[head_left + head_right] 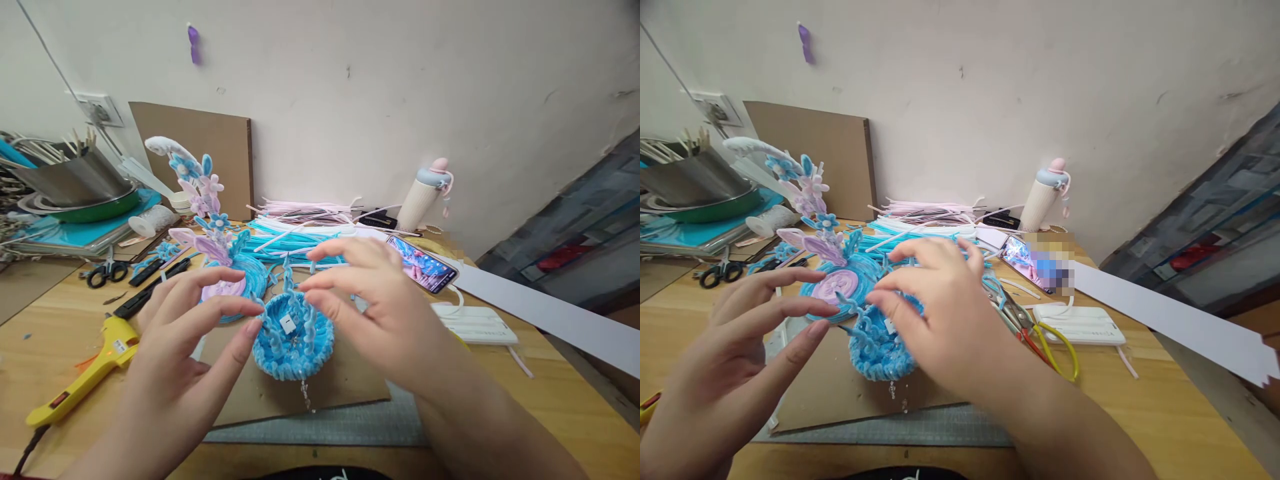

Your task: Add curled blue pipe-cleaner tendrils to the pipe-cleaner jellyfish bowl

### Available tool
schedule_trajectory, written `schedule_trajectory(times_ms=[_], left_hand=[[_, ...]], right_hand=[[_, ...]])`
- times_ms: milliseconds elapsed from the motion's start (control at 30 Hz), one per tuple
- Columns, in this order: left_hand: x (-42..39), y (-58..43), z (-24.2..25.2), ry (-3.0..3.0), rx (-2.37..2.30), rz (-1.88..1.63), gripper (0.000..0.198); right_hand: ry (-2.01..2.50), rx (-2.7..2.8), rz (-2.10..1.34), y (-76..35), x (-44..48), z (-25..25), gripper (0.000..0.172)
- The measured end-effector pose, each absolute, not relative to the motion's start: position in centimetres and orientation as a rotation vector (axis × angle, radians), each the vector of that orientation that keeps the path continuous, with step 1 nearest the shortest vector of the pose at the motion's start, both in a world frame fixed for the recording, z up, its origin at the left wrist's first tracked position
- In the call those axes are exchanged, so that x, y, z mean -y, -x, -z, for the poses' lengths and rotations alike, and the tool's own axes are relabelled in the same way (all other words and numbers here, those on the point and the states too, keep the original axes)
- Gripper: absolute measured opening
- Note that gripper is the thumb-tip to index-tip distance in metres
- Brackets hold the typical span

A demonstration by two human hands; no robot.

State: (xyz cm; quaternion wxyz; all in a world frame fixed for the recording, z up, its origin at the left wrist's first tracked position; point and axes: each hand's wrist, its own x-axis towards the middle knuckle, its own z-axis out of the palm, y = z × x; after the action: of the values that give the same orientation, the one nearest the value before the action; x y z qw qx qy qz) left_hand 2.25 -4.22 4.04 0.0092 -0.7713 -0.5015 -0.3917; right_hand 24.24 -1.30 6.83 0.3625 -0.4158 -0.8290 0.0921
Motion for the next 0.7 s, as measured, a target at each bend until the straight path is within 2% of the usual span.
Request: schedule_trajectory(times_ms=[133, 333, 500, 700], left_hand=[[3.5, -3.0, -4.8, 2.348, 1.557, 1.188, 0.009], [2.4, -5.1, -5.8, 2.433, 1.492, 0.941, 0.011], [1.8, -6.5, -5.8, 2.440, 1.461, 0.839, 0.017], [1.2, -7.0, -5.5, 2.428, 1.445, 0.791, 0.013]], right_hand=[[1.153, 2.129, -0.167, -26.1, -0.3, -7.1, 0.015], [1.168, 2.281, -0.372, -25.5, -1.6, -6.5, 0.007], [1.189, 2.261, -0.411, -24.7, -1.7, -6.4, 0.011], [1.244, 2.274, -0.395, -24.4, -1.2, -6.4, 0.013]])
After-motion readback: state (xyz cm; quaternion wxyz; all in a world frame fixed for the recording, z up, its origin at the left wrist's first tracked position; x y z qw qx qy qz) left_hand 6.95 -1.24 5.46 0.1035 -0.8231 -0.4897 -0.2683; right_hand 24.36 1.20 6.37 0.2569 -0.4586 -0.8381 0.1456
